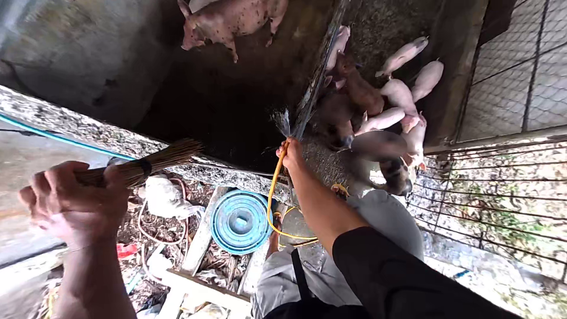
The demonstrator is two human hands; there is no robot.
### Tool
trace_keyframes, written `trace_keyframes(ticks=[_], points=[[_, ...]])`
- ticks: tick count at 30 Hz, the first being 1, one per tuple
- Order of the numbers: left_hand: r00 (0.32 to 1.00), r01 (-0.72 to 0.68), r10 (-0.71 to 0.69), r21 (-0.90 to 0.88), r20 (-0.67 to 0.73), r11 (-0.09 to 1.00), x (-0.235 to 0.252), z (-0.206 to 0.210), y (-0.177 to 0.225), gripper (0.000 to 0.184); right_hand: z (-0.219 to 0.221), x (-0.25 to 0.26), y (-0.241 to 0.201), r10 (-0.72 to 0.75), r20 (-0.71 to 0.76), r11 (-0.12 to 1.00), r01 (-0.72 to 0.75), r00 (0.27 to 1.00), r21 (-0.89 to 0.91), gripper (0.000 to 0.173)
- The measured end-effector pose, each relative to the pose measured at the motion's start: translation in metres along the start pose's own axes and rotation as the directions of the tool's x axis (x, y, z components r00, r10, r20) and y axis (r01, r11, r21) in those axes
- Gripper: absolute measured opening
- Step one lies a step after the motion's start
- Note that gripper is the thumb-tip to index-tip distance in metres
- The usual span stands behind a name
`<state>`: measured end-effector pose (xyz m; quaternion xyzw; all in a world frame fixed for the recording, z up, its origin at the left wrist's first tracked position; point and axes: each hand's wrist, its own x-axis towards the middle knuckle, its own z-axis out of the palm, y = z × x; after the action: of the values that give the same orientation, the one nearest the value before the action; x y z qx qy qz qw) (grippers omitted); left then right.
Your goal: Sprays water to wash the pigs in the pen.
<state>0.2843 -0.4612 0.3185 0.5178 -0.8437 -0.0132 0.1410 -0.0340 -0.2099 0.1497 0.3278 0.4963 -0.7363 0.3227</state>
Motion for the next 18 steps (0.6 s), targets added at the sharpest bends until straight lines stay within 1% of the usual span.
trace_keyframes(ticks=[2, 6, 8, 11, 14, 16, 18], points=[[1.0, 0.001, -0.001, -0.01, 0.001, 1.0, 0.002, -0.003, 0.004, 0.059, -0.001, 0.0, -0.001, 0.0, -0.038, 1.0, 0.001, 0.999, 0.014, 0.011], [1.0, -0.026, 0.026, -0.032, 0.004, 0.999, 0.007, -0.005, 0.013, 0.056, -0.005, -0.01, 0.006, 0.019, -0.027, 0.999, -0.019, 0.999, -0.03, 0.013], [0.999, -0.023, 0.024, -0.044, 0.025, 0.999, 0.01, -0.008, 0.023, 0.055, -0.009, -0.013, 0.014, 0.06, -0.009, 0.995, -0.06, 0.998, -0.086, 0.014], [0.998, 0.007, -0.004, -0.036, 0.07, 0.999, 0.014, -0.021, 0.043, 0.053, -0.018, -0.02, 0.026, 0.143, 0.017, 0.967, -0.136, 0.99, -0.213, 0.015], [0.982, 0.047, -0.046, -0.001, 0.181, 0.999, 0.013, -0.044, 0.064, 0.055, -0.035, -0.026, 0.037, 0.188, 0.082, 0.909, -0.141, 0.979, -0.393, 0.021], [0.972, 0.065, -0.069, 0.025, 0.226, 0.998, 0.013, -0.056, 0.068, 0.06, -0.046, -0.03, 0.039, 0.214, 0.14, 0.831, -0.106, 0.967, -0.546, 0.024], [0.967, 0.066, -0.074, 0.041, 0.242, 0.997, 0.014, -0.062, 0.057, 0.064, -0.053, -0.036, 0.039, 0.248, 0.173, 0.734, -0.069, 0.953, -0.675, 0.028]])
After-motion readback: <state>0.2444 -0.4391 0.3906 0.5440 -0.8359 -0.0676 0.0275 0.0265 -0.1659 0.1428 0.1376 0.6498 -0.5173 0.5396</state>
